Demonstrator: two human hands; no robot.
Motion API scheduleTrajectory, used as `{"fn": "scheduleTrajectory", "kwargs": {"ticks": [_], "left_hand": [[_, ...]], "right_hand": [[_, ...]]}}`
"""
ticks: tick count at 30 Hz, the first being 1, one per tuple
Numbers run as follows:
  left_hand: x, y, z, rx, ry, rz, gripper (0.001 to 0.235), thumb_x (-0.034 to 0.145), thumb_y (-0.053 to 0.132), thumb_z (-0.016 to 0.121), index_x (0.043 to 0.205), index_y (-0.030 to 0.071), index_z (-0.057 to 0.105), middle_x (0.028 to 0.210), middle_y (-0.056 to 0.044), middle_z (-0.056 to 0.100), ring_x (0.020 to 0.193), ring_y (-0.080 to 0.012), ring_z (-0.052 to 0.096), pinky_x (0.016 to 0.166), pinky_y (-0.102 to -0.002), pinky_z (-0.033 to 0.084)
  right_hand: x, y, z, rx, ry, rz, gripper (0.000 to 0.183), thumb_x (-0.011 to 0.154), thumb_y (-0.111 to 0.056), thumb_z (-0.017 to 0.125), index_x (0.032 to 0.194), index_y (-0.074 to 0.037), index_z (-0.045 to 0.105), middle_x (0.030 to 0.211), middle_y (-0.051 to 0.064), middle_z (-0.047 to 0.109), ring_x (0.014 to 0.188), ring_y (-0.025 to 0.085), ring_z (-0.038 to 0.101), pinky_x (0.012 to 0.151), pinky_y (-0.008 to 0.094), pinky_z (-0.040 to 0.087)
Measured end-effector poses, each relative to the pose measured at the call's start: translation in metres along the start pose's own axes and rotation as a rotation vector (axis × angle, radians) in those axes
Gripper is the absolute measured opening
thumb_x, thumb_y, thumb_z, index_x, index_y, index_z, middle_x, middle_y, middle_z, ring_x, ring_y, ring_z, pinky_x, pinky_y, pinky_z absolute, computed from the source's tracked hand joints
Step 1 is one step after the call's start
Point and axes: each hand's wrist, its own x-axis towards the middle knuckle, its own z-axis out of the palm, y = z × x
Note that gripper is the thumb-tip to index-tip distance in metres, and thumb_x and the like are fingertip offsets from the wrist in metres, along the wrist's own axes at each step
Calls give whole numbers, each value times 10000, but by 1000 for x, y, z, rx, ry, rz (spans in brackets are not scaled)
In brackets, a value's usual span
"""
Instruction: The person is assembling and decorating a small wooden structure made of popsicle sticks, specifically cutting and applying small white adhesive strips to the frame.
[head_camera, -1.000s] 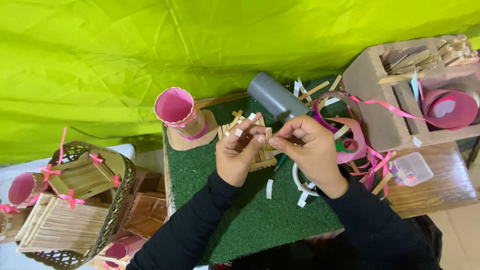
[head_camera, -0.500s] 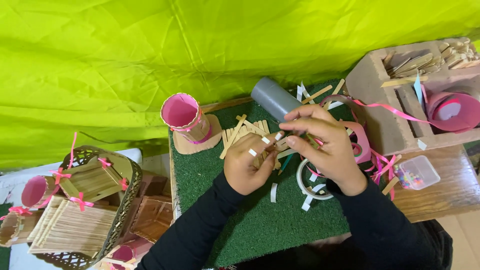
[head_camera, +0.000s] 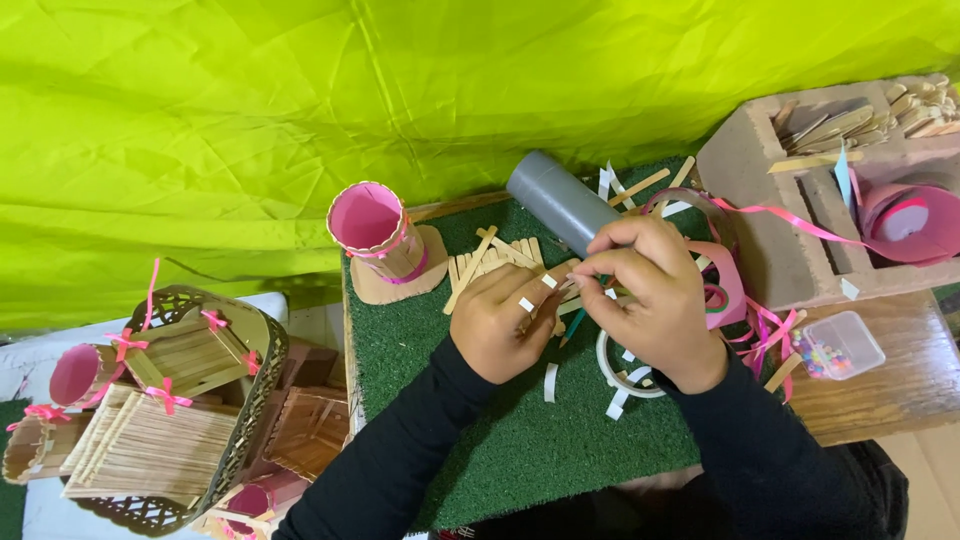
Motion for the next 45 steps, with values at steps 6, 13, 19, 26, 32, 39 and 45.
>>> {"fn": "scheduleTrajectory", "kwargs": {"ticks": [6, 13, 19, 26, 32, 39, 45], "left_hand": [[4, 9, -5, -98, 17, -82, 360, 798, -68, 731, 1147, 21, 727, 777, -124, 714, 679, -320, 702, 587, -422, 578], [-18, -18, 10, -476, 204, -480, 361, 862, -69, 746, 1210, 23, 732, 828, -141, 745, 744, -189, 708, 663, -340, 607], [-22, -20, 21, -742, 349, -682, 297, 870, -93, 730, 1163, -54, 706, 840, -147, 730, 780, -214, 740, 683, -328, 637], [-20, -9, 20, -769, 446, -707, 439, 871, -92, 737, 1293, -32, 633, 839, -165, 737, 807, -230, 755, 711, -336, 666], [-22, -8, 24, -791, 486, -731, 470, 860, -102, 741, 1306, -44, 602, 839, -171, 735, 825, -249, 761, 723, -352, 674], [-23, -8, 27, -776, 503, -759, 479, 834, -84, 780, 1282, -44, 617, 814, -167, 737, 787, -207, 757, 696, -314, 673], [-25, -4, 32, -752, 526, -741, 486, 809, -90, 805, 1259, -38, 628, 808, -169, 729, 786, -238, 769, 696, -329, 682]], "right_hand": [[-3, -3, 4, -33, 137, -127, 94, 848, 38, 765, 833, -52, 744, 916, 95, 650, 792, 252, 571, 771, 400, 511], [-8, -13, 0, 204, 90, 121, 79, 877, 44, 746, 894, -32, 761, 927, 113, 649, 759, 175, 608, 666, 329, 512], [-12, -17, 19, 477, 21, 454, 78, 813, -2, 818, 877, -18, 777, 858, 130, 695, 789, 173, 628, 740, 328, 510], [-21, -16, 34, 675, 116, 669, 67, 817, 29, 813, 869, 31, 770, 810, 131, 669, 810, 145, 601, 738, 284, 483], [-18, -20, 36, 679, 147, 715, 74, 833, 19, 813, 894, 40, 776, 753, 118, 645, 771, 118, 576, 716, 259, 465], [-18, -21, 39, 662, 152, 732, 87, 828, 13, 821, 894, 48, 777, 731, 129, 625, 773, 136, 584, 726, 267, 457], [-17, -26, 39, 659, 179, 733, 87, 839, 0, 821, 901, 41, 775, 725, 120, 609, 767, 129, 566, 721, 271, 448]]}}
